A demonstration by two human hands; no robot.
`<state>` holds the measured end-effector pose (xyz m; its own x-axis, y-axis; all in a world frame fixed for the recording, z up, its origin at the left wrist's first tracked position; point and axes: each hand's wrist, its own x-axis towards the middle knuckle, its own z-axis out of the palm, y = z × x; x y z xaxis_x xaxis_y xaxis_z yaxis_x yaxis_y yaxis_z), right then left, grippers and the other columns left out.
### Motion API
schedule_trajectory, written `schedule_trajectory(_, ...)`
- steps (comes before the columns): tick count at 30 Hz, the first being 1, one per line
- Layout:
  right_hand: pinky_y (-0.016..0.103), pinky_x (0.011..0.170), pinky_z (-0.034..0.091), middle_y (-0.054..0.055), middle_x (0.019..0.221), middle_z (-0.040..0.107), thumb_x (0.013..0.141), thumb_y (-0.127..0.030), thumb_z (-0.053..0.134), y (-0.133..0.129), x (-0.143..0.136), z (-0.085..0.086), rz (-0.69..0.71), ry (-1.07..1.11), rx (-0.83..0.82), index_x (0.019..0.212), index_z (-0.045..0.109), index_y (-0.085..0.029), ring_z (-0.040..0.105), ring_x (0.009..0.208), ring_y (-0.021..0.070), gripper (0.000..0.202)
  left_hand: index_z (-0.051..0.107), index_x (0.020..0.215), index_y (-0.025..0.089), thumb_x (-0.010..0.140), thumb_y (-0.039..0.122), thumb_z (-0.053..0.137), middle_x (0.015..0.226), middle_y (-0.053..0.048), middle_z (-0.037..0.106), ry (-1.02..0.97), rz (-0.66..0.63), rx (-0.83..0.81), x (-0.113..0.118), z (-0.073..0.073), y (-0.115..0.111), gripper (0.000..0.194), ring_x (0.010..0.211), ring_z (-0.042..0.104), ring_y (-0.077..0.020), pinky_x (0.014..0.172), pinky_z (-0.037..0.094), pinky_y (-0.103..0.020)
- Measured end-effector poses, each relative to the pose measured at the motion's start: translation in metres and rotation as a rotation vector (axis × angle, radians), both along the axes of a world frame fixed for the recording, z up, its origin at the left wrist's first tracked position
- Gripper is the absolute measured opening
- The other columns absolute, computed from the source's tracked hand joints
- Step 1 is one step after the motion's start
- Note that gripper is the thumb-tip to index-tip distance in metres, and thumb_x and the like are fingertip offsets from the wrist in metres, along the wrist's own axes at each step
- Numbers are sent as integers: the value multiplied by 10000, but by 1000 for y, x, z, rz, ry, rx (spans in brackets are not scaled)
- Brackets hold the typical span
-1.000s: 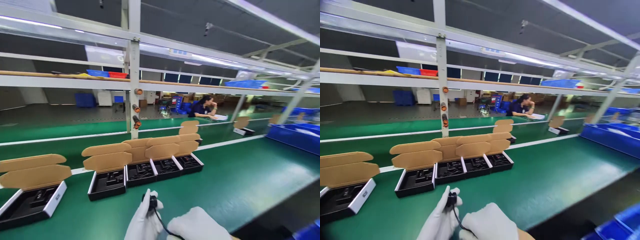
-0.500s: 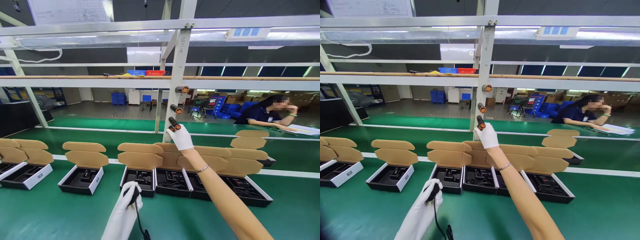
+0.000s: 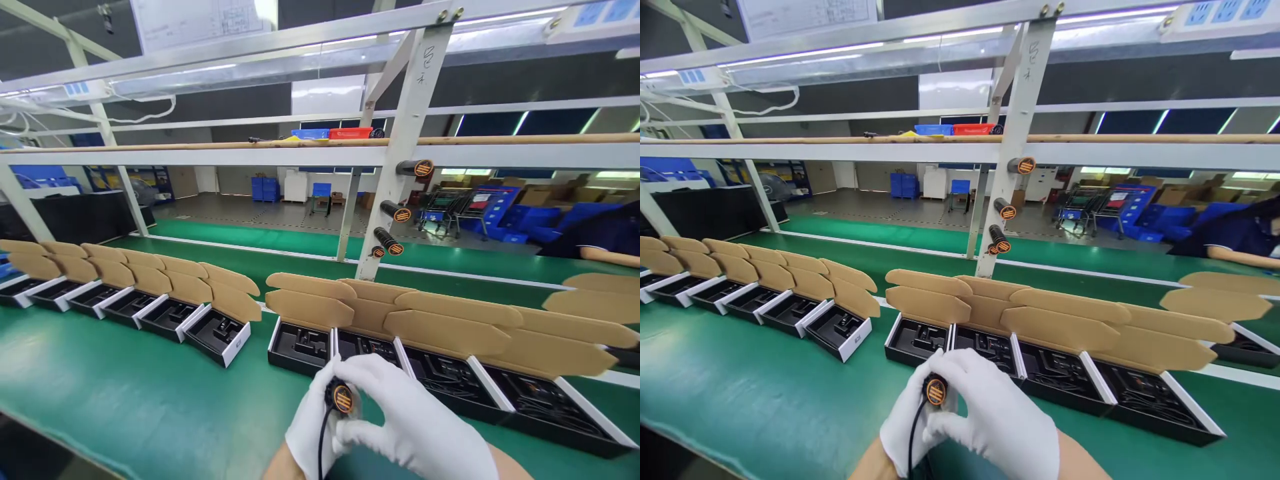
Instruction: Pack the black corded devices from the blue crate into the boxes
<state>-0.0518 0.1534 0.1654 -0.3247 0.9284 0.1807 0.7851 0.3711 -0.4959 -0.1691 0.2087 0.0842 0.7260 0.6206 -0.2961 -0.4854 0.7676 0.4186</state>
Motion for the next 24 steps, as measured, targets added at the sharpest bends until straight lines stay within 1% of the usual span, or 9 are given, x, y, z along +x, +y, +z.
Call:
schedule_trajectory(5, 296, 727, 522, 13, 924, 634, 786, -127, 518, -5, -6, -7, -51, 78, -91, 906, 618, -270, 605, 822, 185, 212, 529, 674, 170, 707, 634, 690, 419, 78, 383, 1, -160, 98, 1, -3, -8, 492, 302, 270, -43, 319, 88, -178)
schedule_trajectory(9, 333, 770, 515, 9, 961, 655, 758, -138, 571, -7, -3, -7, -32, 34, -66, 970, 625, -293, 605, 869, 209, 268, 573, 725, 167, 755, 609, 670, 466, 63, 430, 48, -57, 159, -4, 1, -11, 453, 372, 350, -66, 352, 211, -186)
schedule_trajectory(11, 375, 758, 510, 25, 974, 674, 716, -183, 661, -4, -3, -7, -34, -92, 16, 1009, 630, -286, 600, 858, 245, 312, 649, 902, 164, 787, 541, 691, 706, -13, 628, 163, 111, 304, -10, 5, -16, 397, 605, 564, -124, 520, 427, -205)
schedule_trajectory(12, 389, 735, 508, 36, 956, 682, 693, -192, 694, -3, -3, -8, -46, -163, 63, 1002, 636, -271, 598, 824, 255, 324, 658, 1042, 179, 800, 509, 699, 939, -54, 683, 253, 195, 398, -14, 8, -19, 411, 823, 624, -161, 695, 486, -222)
schedule_trajectory(14, 398, 696, 507, 54, 905, 692, 680, -184, 717, 1, -4, -8, -66, -257, 134, 951, 643, -241, 598, 768, 258, 288, 569, 1295, 232, 829, 500, 678, 1374, -59, 545, 425, 298, 582, -23, 14, -24, 549, 1251, 494, -201, 1025, 377, -236)
schedule_trajectory(16, 394, 720, 519, 53, 918, 699, 723, -174, 691, 4, -5, -6, -69, -223, 180, 954, 643, -246, 621, 797, 252, 246, 482, 1394, 248, 853, 590, 590, 1511, -36, 407, 495, 306, 727, -32, 18, -23, 649, 1408, 319, -198, 1140, 237, -237)
schedule_trajectory(18, 383, 795, 530, 39, 1006, 700, 758, -182, 668, 4, -5, -1, -62, -116, 215, 1049, 630, -277, 643, 885, 238, 309, 447, 1416, 222, 869, 692, 442, 1472, -81, 453, 463, 278, 836, -39, 19, -10, 721, 1388, 352, -217, 1151, 249, -291)
schedule_trajectory(20, 364, 847, 534, 28, 1064, 693, 765, -181, 651, 1, -5, 4, -69, -43, 261, 1113, 611, -292, 652, 928, 219, 368, 457, 1388, 182, 863, 768, 261, 1282, -133, 594, 449, 176, 846, -41, 11, 10, 811, 1221, 519, -242, 1096, 344, -373)
schedule_trajectory(24, 333, 839, 559, 53, 1067, 685, 770, -179, 609, -4, -5, 8, -67, -6, 403, 1106, 610, -255, 660, 932, 204, 344, 565, 1204, 113, 811, 828, 82, 984, -129, 661, 473, -167, 732, -36, -22, 40, 948, 908, 617, -238, 996, 419, -469)
